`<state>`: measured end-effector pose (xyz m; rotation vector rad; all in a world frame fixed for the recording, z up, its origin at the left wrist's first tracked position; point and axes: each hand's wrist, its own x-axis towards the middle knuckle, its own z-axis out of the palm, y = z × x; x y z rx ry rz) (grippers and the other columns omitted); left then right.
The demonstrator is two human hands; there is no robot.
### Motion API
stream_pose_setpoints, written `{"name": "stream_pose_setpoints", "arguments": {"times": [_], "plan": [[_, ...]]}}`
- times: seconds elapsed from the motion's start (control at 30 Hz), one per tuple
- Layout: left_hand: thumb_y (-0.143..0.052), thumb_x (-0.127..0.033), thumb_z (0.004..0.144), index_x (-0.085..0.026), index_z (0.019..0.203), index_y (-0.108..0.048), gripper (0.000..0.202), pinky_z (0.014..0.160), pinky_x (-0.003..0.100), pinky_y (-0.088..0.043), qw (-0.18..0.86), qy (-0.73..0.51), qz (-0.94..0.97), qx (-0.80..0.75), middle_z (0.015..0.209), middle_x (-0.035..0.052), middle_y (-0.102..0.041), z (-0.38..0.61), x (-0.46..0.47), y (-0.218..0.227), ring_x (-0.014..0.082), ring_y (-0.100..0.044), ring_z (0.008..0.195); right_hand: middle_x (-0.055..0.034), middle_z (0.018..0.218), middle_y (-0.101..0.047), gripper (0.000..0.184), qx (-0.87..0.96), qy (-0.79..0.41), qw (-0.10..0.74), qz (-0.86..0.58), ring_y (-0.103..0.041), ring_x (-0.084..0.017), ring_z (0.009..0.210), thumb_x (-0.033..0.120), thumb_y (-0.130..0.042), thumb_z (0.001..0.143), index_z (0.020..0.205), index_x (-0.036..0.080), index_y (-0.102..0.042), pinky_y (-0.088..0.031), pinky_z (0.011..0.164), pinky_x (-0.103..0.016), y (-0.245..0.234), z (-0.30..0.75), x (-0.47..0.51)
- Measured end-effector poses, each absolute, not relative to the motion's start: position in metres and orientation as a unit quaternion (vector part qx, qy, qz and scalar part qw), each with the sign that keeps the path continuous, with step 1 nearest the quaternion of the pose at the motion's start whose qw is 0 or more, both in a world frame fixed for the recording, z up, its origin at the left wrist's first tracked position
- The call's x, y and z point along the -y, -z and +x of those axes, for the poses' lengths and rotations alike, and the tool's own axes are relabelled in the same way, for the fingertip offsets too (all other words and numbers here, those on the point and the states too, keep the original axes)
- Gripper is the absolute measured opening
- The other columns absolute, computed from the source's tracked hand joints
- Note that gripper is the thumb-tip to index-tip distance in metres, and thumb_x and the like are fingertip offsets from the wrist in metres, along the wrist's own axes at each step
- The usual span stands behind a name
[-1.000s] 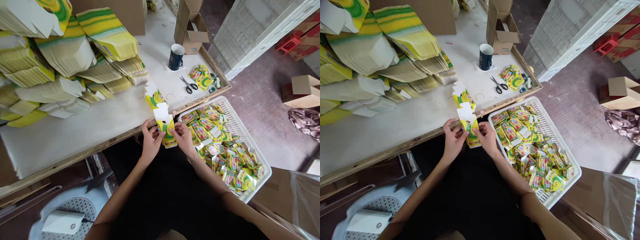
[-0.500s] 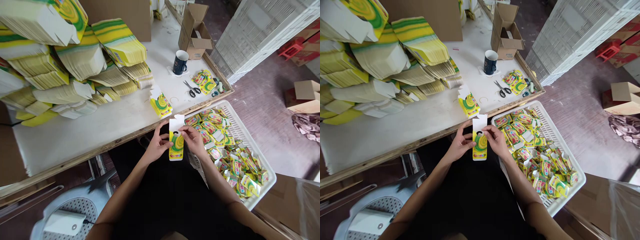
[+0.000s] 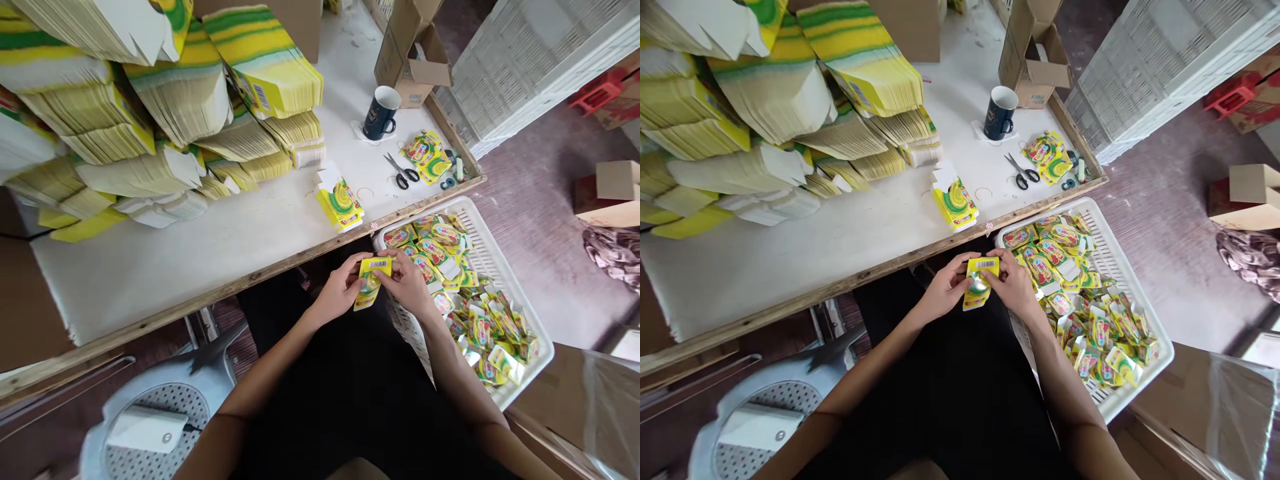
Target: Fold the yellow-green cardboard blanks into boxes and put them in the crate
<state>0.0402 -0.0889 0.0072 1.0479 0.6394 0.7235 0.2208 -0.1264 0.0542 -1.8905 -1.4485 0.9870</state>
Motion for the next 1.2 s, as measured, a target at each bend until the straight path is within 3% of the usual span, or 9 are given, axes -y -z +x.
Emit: {"name": "stream_pose_setpoints", "arguments": {"times": [0.27, 0.47, 0.57, 0.67, 0.77, 0.83, 0.97, 1.1, 1.2], "plan": [[-0.084, -0.036, 0.076, -0.017, 0.128, -0.056, 0.062, 0.076, 0.028, -0.059, 0.808, -0.272, 0.427, -0.302, 0.109, 0.0104, -0.075, 0.021, 0.084, -0.026, 0.0201, -0.075, 0.085, 0.009, 0.049, -0.047, 0.043, 0.502, -0.324, 0.287, -0.749, -0.04, -0.013, 0.046, 0.047, -0.068, 0.09, 0.124, 0.02, -0.064, -0.034, 0.052, -0.027, -0.068, 0.195, 0.151], [-0.083, -0.038, 0.078, -0.017, 0.125, -0.057, 0.058, 0.077, 0.031, -0.06, 0.799, -0.282, 0.427, -0.316, 0.111, 0.0118, -0.074, 0.027, 0.098, -0.03, 0.0215, -0.074, 0.089, -0.0076, 0.115, -0.07, 0.042, 0.498, -0.331, 0.362, -0.716, -0.059, -0.016, 0.071, 0.045, -0.063, 0.094, 0.13, 0.023, -0.063, -0.047, 0.062, -0.029, -0.06, 0.185, 0.156], [-0.076, -0.041, 0.085, -0.018, 0.134, -0.052, 0.059, 0.091, 0.039, -0.06, 0.755, -0.328, 0.483, -0.297, 0.127, 0.0167, -0.068, 0.05, 0.102, -0.024, 0.0263, -0.073, 0.105, -0.0082, 0.113, -0.069, 0.038, 0.499, -0.271, 0.381, -0.73, -0.06, -0.018, 0.078, 0.046, -0.063, 0.093, 0.124, 0.023, -0.066, -0.049, 0.066, -0.031, -0.06, 0.221, 0.172], [-0.072, -0.043, 0.089, -0.019, 0.146, -0.045, 0.067, 0.122, 0.051, -0.038, 0.587, -0.419, 0.611, -0.327, 0.154, 0.021, -0.049, 0.072, 0.075, -0.013, 0.0325, -0.05, 0.144, -0.0096, 0.101, -0.068, 0.043, 0.471, -0.042, 0.331, -0.817, -0.056, -0.022, 0.077, 0.054, -0.063, 0.09, 0.117, 0.021, -0.071, -0.048, 0.075, -0.039, -0.074, 0.289, 0.197], [-0.071, -0.046, 0.088, -0.015, 0.154, -0.037, 0.081, 0.129, 0.06, -0.01, 0.388, -0.425, 0.702, -0.419, 0.168, 0.0235, -0.027, 0.08, 0.029, 0.002, 0.036, -0.016, 0.16, -0.0142, 0.11, -0.066, 0.059, 0.462, 0.07, 0.254, -0.847, -0.056, -0.026, 0.085, 0.066, -0.062, 0.084, 0.119, 0.02, -0.072, -0.046, 0.082, -0.045, -0.088, 0.352, 0.21], [-0.071, -0.049, 0.087, -0.01, 0.151, -0.042, 0.08, 0.127, 0.065, -0.009, 0.338, -0.371, 0.735, -0.456, 0.165, 0.0273, -0.03, 0.08, 0.006, 0.013, 0.0401, -0.019, 0.159, -0.0139, 0.109, -0.068, 0.06, 0.469, 0.032, 0.265, -0.842, -0.057, -0.024, 0.082, 0.067, -0.063, 0.083, 0.119, 0.02, -0.072, -0.046, 0.074, -0.041, -0.086, 0.368, 0.206], [-0.061, -0.034, 0.095, -0.01, 0.135, -0.061, 0.047, 0.125, 0.056, -0.029, 0.311, -0.328, 0.772, -0.447, 0.15, 0.024, -0.055, 0.074, 0.01, 0.029, 0.0346, -0.043, 0.149, -0.0111, 0.099, -0.074, 0.05, 0.471, -0.178, 0.366, -0.782, -0.062, -0.021, 0.076, 0.06, -0.066, 0.085, 0.114, 0.02, -0.072, -0.049, 0.068, -0.037, -0.05, 0.329, 0.174], [-0.05, -0.029, 0.101, -0.013, 0.117, -0.073, 0.032, 0.119, 0.056, -0.042, 0.29, -0.37, 0.758, -0.452, 0.131, 0.0195, -0.071, 0.064, 0.048, 0.028, 0.0314, -0.062, 0.134, -0.0098, 0.092, -0.076, 0.045, 0.461, -0.342, 0.448, -0.686, -0.066, -0.021, 0.078, 0.059, -0.068, 0.085, 0.103, 0.019, -0.074, -0.053, 0.074, -0.036, -0.014, 0.253, 0.137], [-0.052, -0.031, 0.101, -0.018, 0.111, -0.076, 0.029, 0.112, 0.052, -0.052, 0.311, -0.429, 0.739, -0.415, 0.12, 0.0151, -0.076, 0.058, 0.082, 0.022, 0.0277, -0.068, 0.124, -0.008, 0.088, -0.076, 0.055, 0.366, -0.433, 0.505, -0.651, -0.062, -0.016, 0.065, 0.067, -0.067, 0.081, 0.103, 0.017, -0.071, -0.049, 0.059, -0.03, -0.002, 0.221, 0.122]]}}
